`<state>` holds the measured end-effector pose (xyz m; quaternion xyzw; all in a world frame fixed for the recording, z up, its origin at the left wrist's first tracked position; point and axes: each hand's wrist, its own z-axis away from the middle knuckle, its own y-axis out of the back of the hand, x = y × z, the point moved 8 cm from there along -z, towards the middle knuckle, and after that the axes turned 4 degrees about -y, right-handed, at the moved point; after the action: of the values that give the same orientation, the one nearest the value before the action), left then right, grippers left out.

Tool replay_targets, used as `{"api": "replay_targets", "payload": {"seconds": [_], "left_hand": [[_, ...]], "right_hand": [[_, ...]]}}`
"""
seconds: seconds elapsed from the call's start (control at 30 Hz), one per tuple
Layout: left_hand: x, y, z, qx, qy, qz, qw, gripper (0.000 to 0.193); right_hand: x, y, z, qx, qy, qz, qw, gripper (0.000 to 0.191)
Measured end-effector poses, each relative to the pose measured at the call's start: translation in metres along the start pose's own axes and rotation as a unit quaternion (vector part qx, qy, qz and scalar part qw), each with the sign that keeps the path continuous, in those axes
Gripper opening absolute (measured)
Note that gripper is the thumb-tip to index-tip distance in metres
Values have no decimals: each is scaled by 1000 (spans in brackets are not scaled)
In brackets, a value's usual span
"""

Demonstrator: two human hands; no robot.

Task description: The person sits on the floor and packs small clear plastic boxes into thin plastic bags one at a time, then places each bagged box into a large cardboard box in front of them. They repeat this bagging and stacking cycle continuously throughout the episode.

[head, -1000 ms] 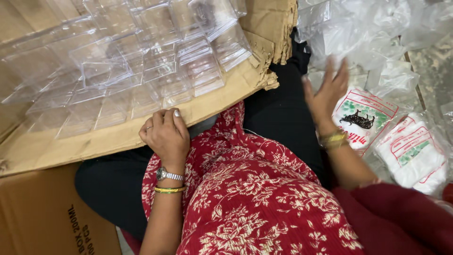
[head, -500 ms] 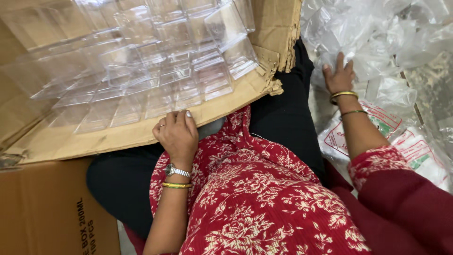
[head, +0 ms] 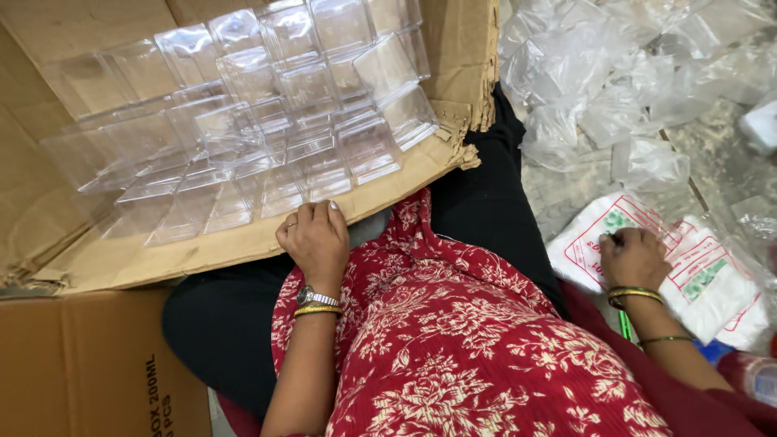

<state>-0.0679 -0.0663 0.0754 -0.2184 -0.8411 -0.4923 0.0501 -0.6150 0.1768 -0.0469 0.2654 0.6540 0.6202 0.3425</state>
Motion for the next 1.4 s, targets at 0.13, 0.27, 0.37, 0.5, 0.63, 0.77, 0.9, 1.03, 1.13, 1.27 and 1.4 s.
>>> {"api": "replay_targets", "payload": {"seconds": [0.13, 0.27, 0.37, 0.5, 0.63, 0.77, 0.9, 1.03, 1.13, 1.27, 1.4], "left_hand": [[-4, -5, -2, 0, -4, 0, 1000, 24], [-7, -10, -3, 4, -9, 5, 1000, 23], [-7, -10, -4, 7, -18, 0, 1000, 24], [-7, -9, -6, 6, -10, 5, 1000, 23], [-9, -6, -4, -6, -7, -3, 1000, 24], [-12, 0, 3, -14, -31, -38, 999, 23], [-19, 3, 5, -33, -48, -51, 997, 21], [-27, 6, 4, -22, -56, -60, 996, 22], [-32, 6, 10, -26, -72, -55, 996, 22], [-40, 4, 16, -20, -78, -33, 996, 23], [-45, 1, 16, -29, -77, -51, 995, 25]], "right_hand": [[-1, -15, -10, -66, -47, -58, 995, 108], [-27, -42, -27, -80, -10, -38, 996, 118], [-72, -38, -34, -46, 105, -56, 992, 114], [-112, -29, -38, -71, 134, -36, 988, 112], [-130, -25, -40, -96, 109, -4, 989, 113], [-119, -30, -53, -134, 103, -16, 985, 109], [-130, -4, -66, -53, 242, -170, 954, 65], [-131, 9, -74, -61, 209, -301, 928, 39], [-122, 19, -63, -24, 192, -314, 929, 48], [-117, 24, -25, 33, 122, -224, 966, 85], [-128, -4, 16, -28, 30, -112, 993, 90]]}}
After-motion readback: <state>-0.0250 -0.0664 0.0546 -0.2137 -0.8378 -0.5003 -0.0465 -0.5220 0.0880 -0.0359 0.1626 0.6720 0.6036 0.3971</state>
